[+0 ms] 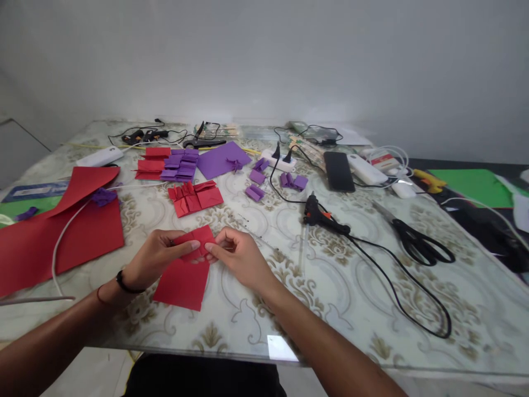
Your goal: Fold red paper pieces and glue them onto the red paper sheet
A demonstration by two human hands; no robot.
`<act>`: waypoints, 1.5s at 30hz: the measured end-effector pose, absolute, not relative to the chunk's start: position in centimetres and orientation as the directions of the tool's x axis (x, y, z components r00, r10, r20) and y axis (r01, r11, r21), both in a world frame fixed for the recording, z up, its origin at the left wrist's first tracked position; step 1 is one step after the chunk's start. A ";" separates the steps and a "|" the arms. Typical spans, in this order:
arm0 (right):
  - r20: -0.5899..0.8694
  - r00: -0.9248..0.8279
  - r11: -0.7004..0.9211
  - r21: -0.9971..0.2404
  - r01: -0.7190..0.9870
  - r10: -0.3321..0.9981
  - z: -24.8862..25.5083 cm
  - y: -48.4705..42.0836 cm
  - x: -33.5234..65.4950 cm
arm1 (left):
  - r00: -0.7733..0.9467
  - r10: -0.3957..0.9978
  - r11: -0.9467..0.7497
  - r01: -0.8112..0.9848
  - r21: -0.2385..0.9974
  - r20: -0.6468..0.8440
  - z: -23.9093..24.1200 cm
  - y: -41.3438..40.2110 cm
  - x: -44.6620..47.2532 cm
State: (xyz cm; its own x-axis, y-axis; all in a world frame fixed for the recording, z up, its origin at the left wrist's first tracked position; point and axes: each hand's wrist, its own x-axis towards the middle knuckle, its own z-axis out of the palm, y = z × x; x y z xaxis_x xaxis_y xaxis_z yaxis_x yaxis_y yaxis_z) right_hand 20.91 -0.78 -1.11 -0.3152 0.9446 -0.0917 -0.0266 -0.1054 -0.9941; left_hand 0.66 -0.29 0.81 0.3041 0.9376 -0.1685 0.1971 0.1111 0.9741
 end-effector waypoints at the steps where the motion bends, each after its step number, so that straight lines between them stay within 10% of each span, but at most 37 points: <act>1: -0.084 -0.311 -0.096 -0.995 -0.023 0.947 -1.2 -0.8 20.9 | 0.299 0.939 0.115 0.195 0.974 -0.171 0.8 -0.3 0.7; 45: 0.082 -0.468 0.156 -0.980 0.122 0.880 -0.3 -1.5 20.9 | 0.492 0.837 0.089 0.306 0.948 -0.238 0.8 -0.6 0.2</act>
